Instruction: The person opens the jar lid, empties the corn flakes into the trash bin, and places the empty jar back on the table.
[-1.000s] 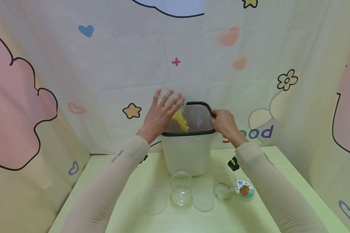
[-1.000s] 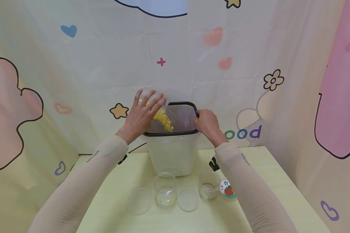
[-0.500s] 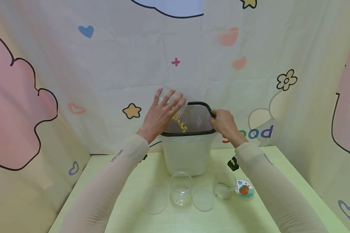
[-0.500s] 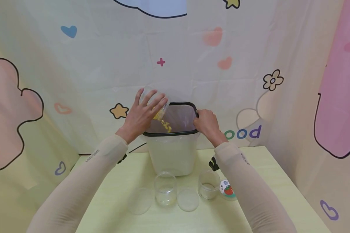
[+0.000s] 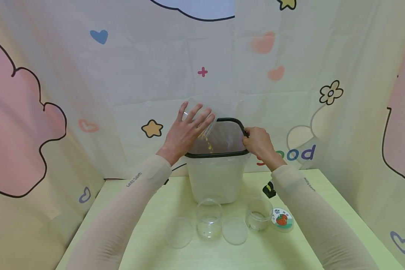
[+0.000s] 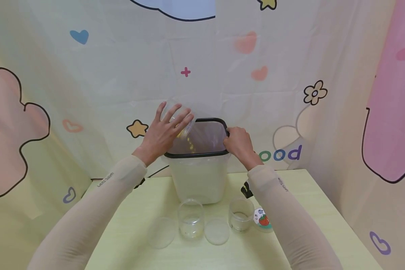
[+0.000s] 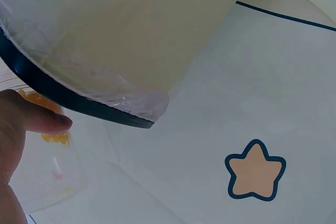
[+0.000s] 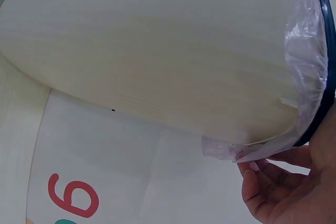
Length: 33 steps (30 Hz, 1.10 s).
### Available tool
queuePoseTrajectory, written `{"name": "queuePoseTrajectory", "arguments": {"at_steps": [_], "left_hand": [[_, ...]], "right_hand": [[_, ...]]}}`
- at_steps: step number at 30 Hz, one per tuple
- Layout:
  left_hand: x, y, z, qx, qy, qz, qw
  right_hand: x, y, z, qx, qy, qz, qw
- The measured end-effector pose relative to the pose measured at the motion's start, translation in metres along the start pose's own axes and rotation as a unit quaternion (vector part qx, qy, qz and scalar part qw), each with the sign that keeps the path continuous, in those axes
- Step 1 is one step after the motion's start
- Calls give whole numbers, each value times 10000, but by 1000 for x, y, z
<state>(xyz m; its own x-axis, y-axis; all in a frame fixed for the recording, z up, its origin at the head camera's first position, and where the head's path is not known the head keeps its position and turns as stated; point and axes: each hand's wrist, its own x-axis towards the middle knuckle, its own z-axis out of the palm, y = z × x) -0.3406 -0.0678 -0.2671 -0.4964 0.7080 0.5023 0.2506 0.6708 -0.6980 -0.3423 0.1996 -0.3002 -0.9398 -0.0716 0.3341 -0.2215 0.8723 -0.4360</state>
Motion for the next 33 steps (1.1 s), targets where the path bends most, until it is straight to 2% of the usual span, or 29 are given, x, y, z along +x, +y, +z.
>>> {"name": "queuePoseTrajectory", "arguments": {"at_steps": [13, 20, 33], "left_hand": [[-1, -4, -1, 264, -262, 253, 9990], [-1, -5, -1, 297, -274, 377, 9985], [-1, -3, 0, 626, -323, 609, 9957]], "right_hand": [[0, 0, 0, -26, 33, -18, 10000], [0, -1, 0, -67, 47, -36, 10000], [0, 0, 0, -114, 69, -145, 9998]]}}
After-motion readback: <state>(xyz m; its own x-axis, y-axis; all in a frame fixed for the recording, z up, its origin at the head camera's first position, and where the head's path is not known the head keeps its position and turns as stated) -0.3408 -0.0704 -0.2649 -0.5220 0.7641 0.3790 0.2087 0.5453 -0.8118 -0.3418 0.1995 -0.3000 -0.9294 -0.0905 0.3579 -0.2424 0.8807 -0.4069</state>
